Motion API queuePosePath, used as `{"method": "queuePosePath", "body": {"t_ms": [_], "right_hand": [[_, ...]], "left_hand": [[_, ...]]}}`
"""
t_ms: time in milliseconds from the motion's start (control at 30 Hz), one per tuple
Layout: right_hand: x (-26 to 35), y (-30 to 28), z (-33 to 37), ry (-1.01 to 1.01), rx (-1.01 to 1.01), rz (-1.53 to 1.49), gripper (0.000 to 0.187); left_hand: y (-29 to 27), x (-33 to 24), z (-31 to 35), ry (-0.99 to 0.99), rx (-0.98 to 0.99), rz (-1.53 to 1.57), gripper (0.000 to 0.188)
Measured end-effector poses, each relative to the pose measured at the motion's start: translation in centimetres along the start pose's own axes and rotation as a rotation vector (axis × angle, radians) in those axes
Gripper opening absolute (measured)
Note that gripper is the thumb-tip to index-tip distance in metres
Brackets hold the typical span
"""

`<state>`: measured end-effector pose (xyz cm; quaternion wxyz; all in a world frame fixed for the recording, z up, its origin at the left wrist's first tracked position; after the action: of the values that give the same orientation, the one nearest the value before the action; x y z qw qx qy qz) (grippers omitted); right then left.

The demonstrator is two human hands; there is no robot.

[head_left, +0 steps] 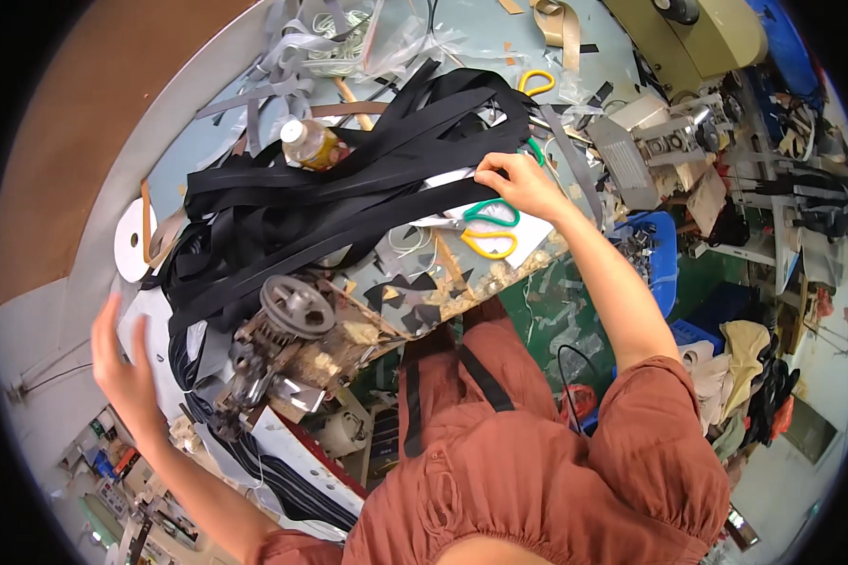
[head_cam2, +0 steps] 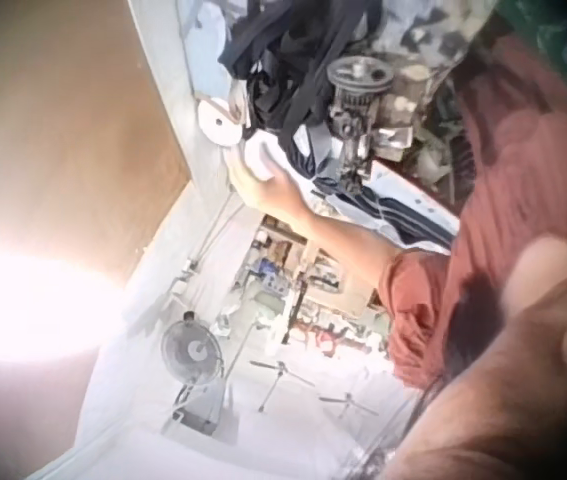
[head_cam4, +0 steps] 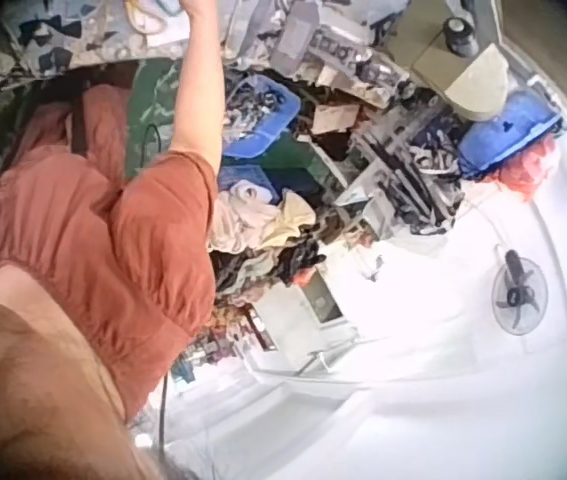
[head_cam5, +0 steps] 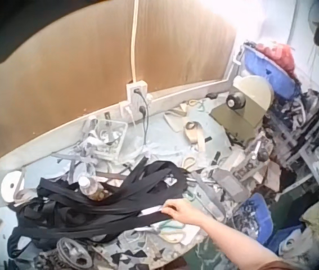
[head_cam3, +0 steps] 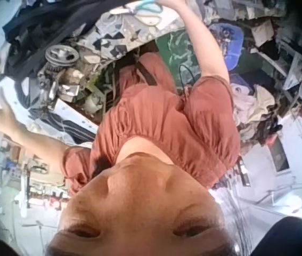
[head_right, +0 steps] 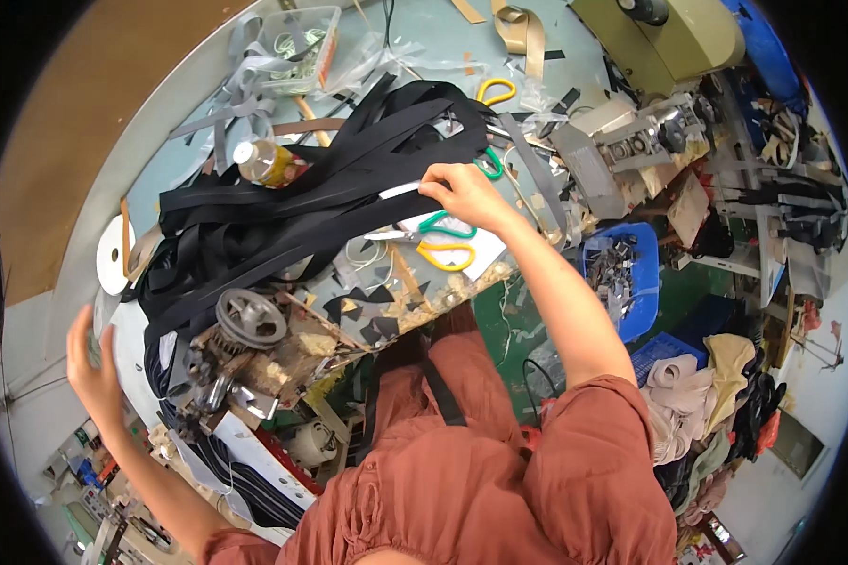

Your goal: Preparing and inspecting black fabric straps for shoe manufacturing using a roller machine and scissors.

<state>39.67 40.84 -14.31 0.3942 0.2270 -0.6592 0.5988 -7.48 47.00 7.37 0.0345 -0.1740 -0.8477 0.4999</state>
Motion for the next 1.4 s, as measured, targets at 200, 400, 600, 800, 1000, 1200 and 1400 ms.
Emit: {"method": "queuePosePath", "body": {"t_ms": [200, 400, 600, 800, 1000, 1200, 1400], "right_hand": [[-8.7, -0.5, -4.2, -0.044, -0.188, 0.189, 0.018], [-10.3, -0.4, -4.0, -0.106, -0.123, 0.176, 0.012], [-7.6, -4.4, -1.5, -0.175, -0.342, -0.136, 0.031], [-8.3, -5.9, -0.5, 0.267, -0.315, -0.708, 0.031], [-6.8, -7.2, 0.0, 0.237, -0.436, -0.727, 0.016], [-3.5, -8.8, 1.2, 0.122, 0.024, -1.029, 0.01], [-4.8, -8.1, -0.2, 0.162, -0.367, -0.741, 0.016]], "left_hand": [[8.0, -23.1, 2.3, 0.143, 0.319, 0.583, 0.036], [24.6, -30.9, 3.7, 0.028, 0.271, 0.745, 0.028], [32.8, -36.0, 3.2, 0.051, 0.58, 0.801, 0.021], [31.4, -36.1, 2.9, -0.725, 0.97, 1.25, 0.022], [28.8, -37.2, 2.3, -1.1, 1.117, 1.48, 0.026], [28.8, -36.7, 0.6, -1.132, 1.037, 1.44, 0.034], [27.5, -38.3, 0.5, -0.988, 0.977, 1.375, 0.027]]}}
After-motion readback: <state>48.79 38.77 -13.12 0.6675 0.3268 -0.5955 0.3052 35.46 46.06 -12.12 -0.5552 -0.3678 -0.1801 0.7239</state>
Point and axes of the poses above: each hand's wrist, its own z-axis away from the middle knuckle, its own y-axis out of the palm, x = y × z, the point moved 5 cm from there along -z, towards the middle knuckle, and after that the axes turned 15 degrees about -x, right-handed, at the moved point
